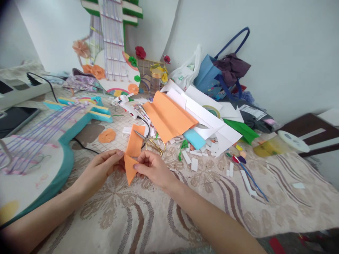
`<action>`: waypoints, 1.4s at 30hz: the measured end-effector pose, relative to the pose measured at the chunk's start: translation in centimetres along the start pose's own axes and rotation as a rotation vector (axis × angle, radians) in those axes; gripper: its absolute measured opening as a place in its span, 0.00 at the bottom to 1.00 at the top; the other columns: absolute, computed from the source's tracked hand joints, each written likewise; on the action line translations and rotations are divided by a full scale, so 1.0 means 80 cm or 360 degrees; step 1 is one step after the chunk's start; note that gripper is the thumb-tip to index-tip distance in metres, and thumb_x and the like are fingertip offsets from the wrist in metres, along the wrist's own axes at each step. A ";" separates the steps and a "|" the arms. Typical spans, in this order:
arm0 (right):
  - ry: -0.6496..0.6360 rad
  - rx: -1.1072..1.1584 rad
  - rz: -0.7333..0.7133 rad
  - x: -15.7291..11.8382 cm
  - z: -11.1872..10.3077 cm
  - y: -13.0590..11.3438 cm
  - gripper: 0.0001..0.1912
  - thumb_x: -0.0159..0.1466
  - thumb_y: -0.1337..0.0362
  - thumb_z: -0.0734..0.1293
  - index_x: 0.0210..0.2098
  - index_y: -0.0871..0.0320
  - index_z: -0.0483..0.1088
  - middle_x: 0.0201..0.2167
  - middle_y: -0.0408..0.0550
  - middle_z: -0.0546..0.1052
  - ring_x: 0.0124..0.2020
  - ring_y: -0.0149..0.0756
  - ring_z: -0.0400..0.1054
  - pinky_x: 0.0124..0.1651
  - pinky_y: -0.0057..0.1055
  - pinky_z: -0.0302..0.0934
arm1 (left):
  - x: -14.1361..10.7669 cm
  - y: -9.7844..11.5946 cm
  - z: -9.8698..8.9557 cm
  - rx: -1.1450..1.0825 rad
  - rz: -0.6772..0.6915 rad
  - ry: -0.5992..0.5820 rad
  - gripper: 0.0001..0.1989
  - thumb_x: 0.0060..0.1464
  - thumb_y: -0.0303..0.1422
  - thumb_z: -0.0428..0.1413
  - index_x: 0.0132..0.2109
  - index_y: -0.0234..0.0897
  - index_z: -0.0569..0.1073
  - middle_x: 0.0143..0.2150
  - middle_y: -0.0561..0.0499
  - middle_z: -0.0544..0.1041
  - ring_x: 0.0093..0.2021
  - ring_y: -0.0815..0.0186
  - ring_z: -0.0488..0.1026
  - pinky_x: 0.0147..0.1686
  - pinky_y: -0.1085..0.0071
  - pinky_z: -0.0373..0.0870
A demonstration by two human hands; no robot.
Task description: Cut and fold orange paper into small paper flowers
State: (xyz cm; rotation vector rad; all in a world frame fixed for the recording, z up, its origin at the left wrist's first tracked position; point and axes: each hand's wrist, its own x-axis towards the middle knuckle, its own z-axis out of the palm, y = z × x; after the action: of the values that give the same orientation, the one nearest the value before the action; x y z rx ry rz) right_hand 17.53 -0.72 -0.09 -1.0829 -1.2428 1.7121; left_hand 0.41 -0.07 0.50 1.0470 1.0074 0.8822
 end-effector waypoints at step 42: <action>0.0083 0.0112 -0.0114 -0.001 -0.003 0.003 0.10 0.55 0.65 0.69 0.25 0.58 0.61 0.20 0.37 0.67 0.21 0.25 0.62 0.26 0.24 0.56 | -0.004 0.000 0.002 0.0401 -0.0060 -0.0289 0.15 0.51 0.41 0.56 0.25 0.35 0.68 0.21 0.55 0.70 0.23 0.71 0.66 0.24 0.75 0.62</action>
State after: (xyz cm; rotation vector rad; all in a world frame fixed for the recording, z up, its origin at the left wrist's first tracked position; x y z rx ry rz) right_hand 17.79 -0.80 -0.36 -1.0232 -1.1662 1.6514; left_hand 0.43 -0.41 0.60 1.2920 0.9978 0.6270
